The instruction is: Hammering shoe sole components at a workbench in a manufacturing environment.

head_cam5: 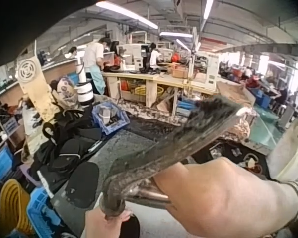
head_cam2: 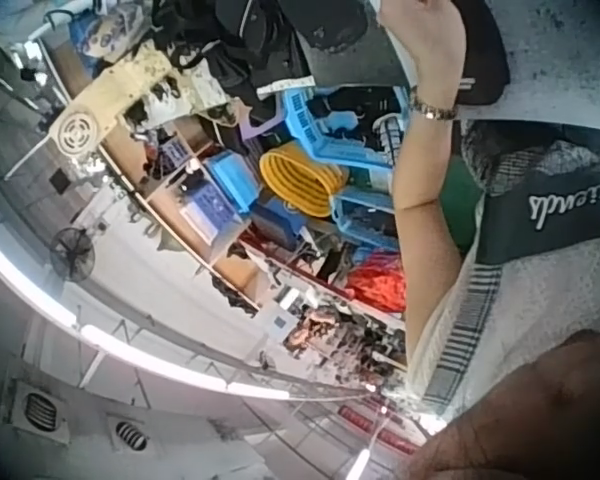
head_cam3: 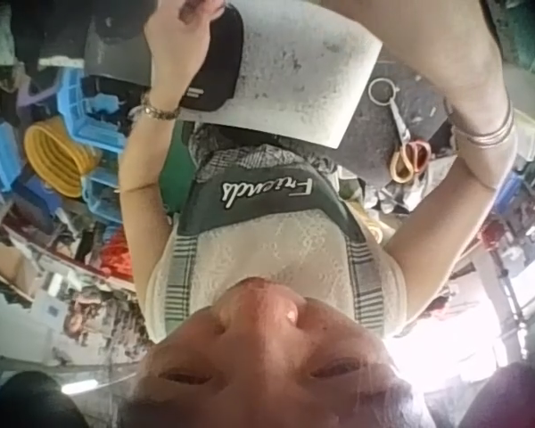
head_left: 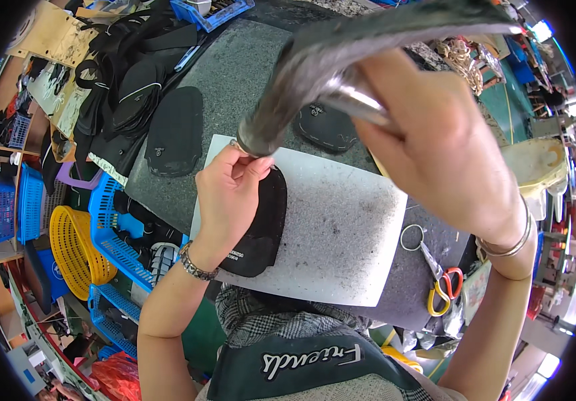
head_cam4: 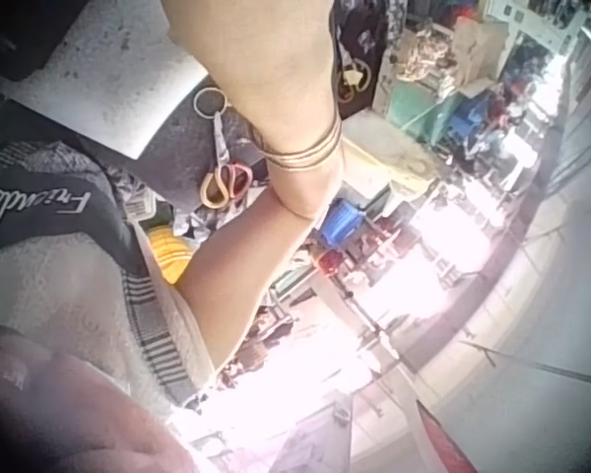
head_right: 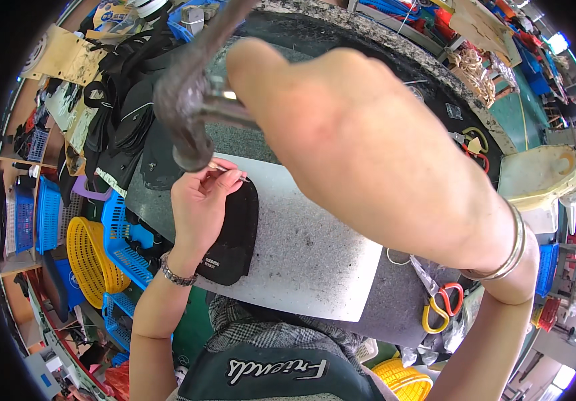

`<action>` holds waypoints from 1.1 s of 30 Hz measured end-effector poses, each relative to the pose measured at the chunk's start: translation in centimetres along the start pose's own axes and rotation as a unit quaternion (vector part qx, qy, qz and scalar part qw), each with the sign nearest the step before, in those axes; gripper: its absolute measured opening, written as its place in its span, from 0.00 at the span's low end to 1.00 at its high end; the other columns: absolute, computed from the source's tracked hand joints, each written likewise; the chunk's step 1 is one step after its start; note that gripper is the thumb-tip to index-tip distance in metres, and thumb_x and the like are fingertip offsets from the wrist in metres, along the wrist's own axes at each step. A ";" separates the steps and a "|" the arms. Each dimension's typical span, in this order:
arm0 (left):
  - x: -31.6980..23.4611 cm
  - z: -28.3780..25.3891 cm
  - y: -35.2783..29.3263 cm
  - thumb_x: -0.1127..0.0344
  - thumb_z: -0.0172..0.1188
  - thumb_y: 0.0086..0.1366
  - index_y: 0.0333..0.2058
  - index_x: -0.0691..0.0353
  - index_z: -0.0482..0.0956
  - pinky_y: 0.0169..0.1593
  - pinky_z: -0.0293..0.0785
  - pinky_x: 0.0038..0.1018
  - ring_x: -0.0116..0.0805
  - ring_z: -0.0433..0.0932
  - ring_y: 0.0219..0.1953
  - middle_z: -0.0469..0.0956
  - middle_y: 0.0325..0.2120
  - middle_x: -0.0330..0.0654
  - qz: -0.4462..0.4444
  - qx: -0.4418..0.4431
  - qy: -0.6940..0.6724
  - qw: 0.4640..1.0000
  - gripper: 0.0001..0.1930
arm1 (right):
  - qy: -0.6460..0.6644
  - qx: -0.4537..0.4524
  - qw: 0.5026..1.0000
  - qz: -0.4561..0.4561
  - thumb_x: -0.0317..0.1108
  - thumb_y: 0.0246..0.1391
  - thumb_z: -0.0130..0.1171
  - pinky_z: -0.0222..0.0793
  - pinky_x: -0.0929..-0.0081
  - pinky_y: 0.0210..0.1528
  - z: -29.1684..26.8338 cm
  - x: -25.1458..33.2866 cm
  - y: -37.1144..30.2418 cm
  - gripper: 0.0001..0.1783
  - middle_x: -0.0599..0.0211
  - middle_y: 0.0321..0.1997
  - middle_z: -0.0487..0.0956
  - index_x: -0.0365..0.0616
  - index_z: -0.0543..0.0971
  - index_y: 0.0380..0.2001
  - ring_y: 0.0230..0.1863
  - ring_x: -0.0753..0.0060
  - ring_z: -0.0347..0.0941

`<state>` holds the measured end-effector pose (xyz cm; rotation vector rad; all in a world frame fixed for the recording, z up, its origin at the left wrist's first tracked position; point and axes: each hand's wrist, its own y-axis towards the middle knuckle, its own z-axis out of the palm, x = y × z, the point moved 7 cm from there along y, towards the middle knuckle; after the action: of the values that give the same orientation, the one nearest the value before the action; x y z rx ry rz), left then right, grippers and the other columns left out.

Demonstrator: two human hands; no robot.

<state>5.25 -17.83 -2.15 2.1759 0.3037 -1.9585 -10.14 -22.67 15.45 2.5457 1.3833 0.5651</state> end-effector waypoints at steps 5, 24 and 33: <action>-1.9 0.3 -0.5 0.76 0.60 0.59 0.31 0.68 0.75 0.32 0.74 0.21 0.24 0.79 0.28 0.79 0.24 0.41 0.119 -0.016 0.149 0.982 0.03 | 0.125 -0.168 0.978 -0.015 0.23 0.44 0.60 0.67 0.69 0.25 -1.9 0.4 0.8 0.13 0.58 0.23 0.76 0.37 0.73 0.36 0.22 0.56 0.73; -1.7 -4.4 -8.4 0.82 0.53 0.60 0.33 0.67 0.72 0.56 0.70 0.38 0.41 0.81 0.43 0.79 0.31 0.44 0.047 0.168 0.096 0.980 0.04 | 0.012 0.184 0.979 0.085 0.28 0.47 0.57 0.68 0.62 0.22 8.6 0.5 -9.9 0.13 0.57 0.21 0.72 0.41 0.67 0.37 0.23 0.51 0.74; -2.8 -4.7 -9.3 0.89 0.55 0.55 0.36 0.70 0.77 0.43 0.78 0.24 0.35 0.80 0.37 0.77 0.35 0.46 0.036 0.107 -0.077 0.991 0.12 | 0.104 0.143 0.976 0.124 0.24 0.37 0.62 0.68 0.60 0.25 9.9 0.9 -12.4 0.18 0.58 0.26 0.73 0.41 0.66 0.32 0.27 0.52 0.74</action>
<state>6.86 -7.67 1.02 2.1067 -0.0095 -2.1903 -15.03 -15.00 2.42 2.9924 1.2998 0.7429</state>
